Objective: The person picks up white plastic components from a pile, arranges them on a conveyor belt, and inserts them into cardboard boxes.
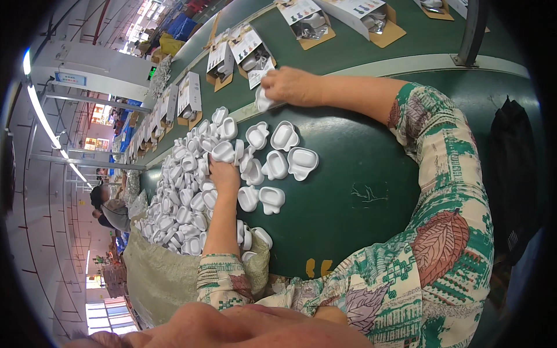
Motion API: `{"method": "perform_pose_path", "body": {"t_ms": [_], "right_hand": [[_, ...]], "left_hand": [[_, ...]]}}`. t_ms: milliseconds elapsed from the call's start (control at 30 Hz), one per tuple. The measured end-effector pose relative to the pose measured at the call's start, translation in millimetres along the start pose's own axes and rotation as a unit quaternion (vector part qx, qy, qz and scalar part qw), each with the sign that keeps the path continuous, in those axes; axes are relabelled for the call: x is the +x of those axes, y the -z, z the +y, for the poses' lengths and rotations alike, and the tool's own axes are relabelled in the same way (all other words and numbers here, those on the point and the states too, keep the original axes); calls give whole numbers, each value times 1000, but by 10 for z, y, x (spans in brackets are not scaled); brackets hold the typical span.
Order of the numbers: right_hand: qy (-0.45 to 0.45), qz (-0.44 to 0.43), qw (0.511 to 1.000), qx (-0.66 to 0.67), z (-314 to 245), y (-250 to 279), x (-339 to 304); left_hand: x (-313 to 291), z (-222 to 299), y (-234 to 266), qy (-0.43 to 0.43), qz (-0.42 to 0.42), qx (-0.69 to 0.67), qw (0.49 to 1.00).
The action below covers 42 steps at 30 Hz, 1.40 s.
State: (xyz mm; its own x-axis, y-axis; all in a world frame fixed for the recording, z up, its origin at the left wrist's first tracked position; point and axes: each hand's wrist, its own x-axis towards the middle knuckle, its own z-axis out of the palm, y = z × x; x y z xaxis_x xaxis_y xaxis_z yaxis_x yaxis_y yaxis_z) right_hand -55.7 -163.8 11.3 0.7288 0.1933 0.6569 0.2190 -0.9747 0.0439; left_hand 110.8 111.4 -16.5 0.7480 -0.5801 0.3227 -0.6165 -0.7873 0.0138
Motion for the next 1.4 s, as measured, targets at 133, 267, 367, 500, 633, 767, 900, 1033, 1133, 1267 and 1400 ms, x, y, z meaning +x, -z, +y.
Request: {"method": "perform_pose_path", "body": {"t_ms": [133, 267, 367, 500, 633, 767, 900, 1033, 1133, 1267, 1400], "right_hand": [[-68, 27, 993, -94, 341, 3, 101], [-122, 44, 974, -185, 724, -125, 202], [-193, 54, 950, -241, 994, -100, 199], [-168, 106, 960, -197, 810, -1, 133], [-67, -21, 985, 161, -156, 183, -13], [45, -124, 966, 221, -558, 303, -375], [85, -76, 990, 79, -535, 265, -239], [48, -15, 999, 0, -322, 247, -312], [0, -2, 996, -86, -160, 320, -258], [-69, 11, 983, -173, 274, 224, -108], [-114, 5, 962, -247, 663, 83, 120]], "left_hand": [[-10, -29, 12, -18, -7, 15, 1000], [-1, -48, -15, -22, 3, 1, 1000], [7, 70, 109, -7, -40, -46, 998], [42, 11, 101, 12, -74, -78, 994], [121, -30, 44, 25, -83, -64, 994], [249, 60, -143, -18, -90, -13, 996], [486, -327, -88, -104, -119, -194, 968], [356, -204, 492, -100, -191, -357, 909], [-25, -257, 897, -216, -39, -207, 953], [-458, -525, 848, -189, -25, -31, 981], [-460, -695, 375, -5, -102, -83, 991]]}}
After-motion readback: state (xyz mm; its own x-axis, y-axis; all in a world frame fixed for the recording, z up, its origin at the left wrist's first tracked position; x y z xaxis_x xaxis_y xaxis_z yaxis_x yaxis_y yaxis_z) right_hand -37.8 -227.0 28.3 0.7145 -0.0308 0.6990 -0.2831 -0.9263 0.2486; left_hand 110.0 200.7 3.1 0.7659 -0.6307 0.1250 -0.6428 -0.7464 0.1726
